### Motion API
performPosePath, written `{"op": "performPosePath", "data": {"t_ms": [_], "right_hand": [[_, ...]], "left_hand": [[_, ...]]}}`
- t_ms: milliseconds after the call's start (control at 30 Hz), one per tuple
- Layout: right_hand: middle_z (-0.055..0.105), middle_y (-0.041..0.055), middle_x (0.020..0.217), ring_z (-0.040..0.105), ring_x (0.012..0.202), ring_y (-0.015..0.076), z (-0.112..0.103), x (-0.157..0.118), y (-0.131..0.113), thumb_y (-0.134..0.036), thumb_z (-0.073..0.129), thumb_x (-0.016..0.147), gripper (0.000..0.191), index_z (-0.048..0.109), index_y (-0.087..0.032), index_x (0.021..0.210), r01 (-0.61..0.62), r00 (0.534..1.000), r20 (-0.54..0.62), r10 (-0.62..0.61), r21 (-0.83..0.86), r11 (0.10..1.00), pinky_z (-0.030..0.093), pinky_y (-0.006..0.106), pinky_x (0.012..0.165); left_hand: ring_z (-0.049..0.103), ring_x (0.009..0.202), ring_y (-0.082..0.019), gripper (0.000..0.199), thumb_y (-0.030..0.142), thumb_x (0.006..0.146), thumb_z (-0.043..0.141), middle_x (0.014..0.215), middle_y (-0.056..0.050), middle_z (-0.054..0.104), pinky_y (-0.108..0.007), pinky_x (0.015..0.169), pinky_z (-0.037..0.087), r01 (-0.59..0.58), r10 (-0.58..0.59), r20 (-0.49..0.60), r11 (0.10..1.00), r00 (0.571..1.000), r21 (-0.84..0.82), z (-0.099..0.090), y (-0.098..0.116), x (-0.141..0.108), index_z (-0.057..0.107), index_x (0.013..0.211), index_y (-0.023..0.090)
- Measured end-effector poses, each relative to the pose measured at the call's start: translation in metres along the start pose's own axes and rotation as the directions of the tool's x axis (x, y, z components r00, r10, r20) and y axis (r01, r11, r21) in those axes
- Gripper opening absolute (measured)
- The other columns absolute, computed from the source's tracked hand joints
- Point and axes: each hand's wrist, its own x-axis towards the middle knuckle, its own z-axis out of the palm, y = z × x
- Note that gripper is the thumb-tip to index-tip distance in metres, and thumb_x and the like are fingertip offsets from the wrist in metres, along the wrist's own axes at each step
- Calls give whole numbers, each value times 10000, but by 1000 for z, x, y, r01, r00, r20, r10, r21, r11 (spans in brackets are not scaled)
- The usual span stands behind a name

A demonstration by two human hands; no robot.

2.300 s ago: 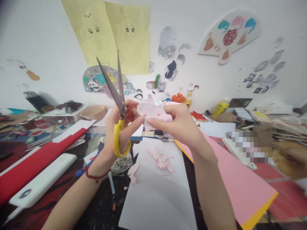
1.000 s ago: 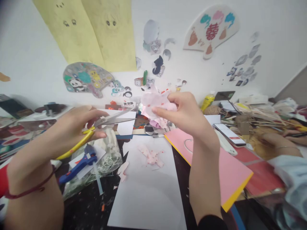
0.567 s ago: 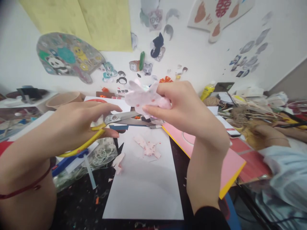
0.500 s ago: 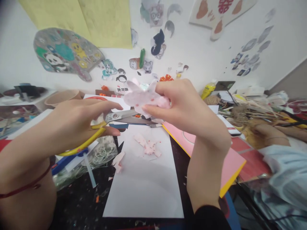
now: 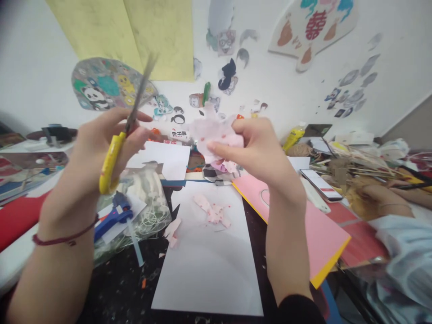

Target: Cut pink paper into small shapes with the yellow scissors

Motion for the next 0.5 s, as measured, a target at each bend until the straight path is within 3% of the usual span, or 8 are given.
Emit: {"op": "performPosePath", "data": {"t_ms": [100,233,367,500], "right_hand": [[537,-18,534,500,528,106,10,0,-4,-386,879,736,369,629,-194,546,-48,989,145,35,86,995,319,270,464],[518,-25,521,551,531,120,21,-1,-9,-447,901,703,412,621,-195,534,-113,961,268,64,173,978,435,275,470],[470,-49,503,548,511,120,27,1,-7,-446,950,618,461,575,-200,514,-189,936,331,118,191,963,501,285,475],[643,7,599,675,637,184,32,4,-3,-457,920,666,360,681,-194,610,-231,884,447,140,155,961,524,298,531]], "left_hand": [[568,624,-134,408,525,848,804,781,-36,663,-265,548,465,65,-51,106,989,993,-136,23,6,-7,722,1089,206],[523,571,-106,374,309,746,899,696,18,554,-239,519,456,153,-113,158,951,981,-270,44,6,-14,726,1069,229],[479,529,-86,334,135,708,829,681,41,506,-214,467,383,176,-149,116,945,982,-277,49,5,-15,702,1001,232],[493,536,-97,334,134,695,814,665,42,489,-216,456,360,201,-184,92,946,979,-256,48,7,-15,688,991,226]]}}
